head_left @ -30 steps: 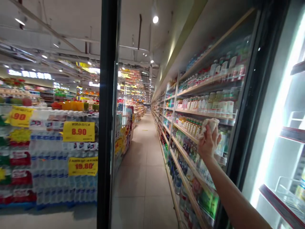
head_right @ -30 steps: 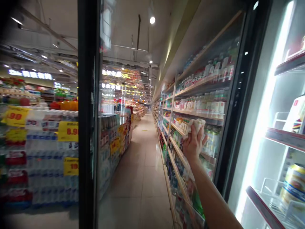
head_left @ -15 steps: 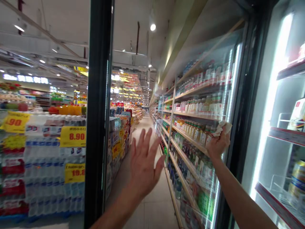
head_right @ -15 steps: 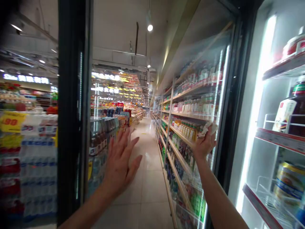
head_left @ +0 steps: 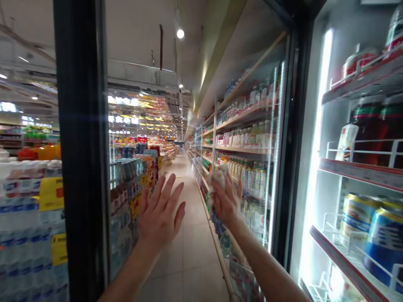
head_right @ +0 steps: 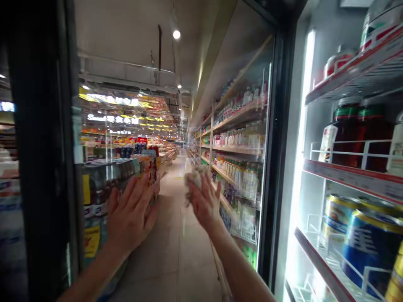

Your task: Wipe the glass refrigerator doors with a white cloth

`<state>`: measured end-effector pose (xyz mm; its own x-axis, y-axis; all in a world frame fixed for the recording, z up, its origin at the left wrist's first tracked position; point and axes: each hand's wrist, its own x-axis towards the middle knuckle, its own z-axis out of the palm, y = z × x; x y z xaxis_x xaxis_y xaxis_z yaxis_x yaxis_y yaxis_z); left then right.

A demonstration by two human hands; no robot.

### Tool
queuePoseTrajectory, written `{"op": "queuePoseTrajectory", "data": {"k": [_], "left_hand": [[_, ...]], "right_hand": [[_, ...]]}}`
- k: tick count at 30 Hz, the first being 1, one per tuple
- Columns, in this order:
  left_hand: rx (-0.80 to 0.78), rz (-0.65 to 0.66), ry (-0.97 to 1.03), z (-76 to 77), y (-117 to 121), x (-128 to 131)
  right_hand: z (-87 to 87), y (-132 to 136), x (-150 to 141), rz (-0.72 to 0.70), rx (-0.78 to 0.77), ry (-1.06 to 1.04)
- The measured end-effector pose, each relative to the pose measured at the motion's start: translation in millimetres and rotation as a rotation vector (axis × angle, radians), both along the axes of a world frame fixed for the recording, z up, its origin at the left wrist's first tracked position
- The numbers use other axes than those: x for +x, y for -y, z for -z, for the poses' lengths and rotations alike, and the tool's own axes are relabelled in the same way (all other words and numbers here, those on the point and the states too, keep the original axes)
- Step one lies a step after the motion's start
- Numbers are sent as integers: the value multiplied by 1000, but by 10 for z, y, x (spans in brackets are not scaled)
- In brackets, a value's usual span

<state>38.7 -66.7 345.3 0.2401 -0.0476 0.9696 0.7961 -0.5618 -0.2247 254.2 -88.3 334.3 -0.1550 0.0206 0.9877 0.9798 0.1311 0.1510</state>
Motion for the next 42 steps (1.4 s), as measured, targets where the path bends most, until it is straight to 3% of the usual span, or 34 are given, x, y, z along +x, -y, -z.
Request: {"op": "queuePoseTrajectory", "data": {"k": [2,4,6,9,11,13,16,18,20,22,24,27,29,31,33,38,40,42], "left_hand": [[-9,1,10,7,-78,23],[-20,2,16,5,-147,46],[-24,6,16,0,-222,59],[-17,22,13,19,-350,58],[-17,30,22,70,-435,61],[-42,30,34,151,-506,81],[-101,30,64,270,-581,144],[-126,33,80,315,-618,185],[-128,37,90,331,-655,207],[-109,39,91,332,-691,207],[-91,43,80,330,-723,194],[-101,47,67,342,-754,184],[-119,52,71,354,-765,189],[-128,56,72,363,-772,199],[-127,50,68,364,-775,204],[-124,31,60,360,-778,184],[-124,29,45,365,-777,168],[-124,20,30,371,-772,155]], "right_hand": [[-51,-49,363,75,114,-301],[-75,-114,537,114,165,-552],[-22,-186,398,103,138,-514],[151,-282,-69,28,-6,-47],[225,-311,-166,17,-43,100],[219,-306,40,65,3,-17],[132,-294,516,147,130,-394],[129,-323,572,151,147,-521],[212,-380,341,114,84,-400],[328,-439,23,53,-24,-85],[404,-464,-107,29,-95,101],[405,-386,280,105,-49,-44],[362,-299,693,193,49,-355],[342,-251,914,224,83,-574],[402,-268,802,202,64,-552],[737,-402,-73,93,-113,-8],[818,-386,-113,108,-125,16],[848,-315,110,172,-81,-105]]}}
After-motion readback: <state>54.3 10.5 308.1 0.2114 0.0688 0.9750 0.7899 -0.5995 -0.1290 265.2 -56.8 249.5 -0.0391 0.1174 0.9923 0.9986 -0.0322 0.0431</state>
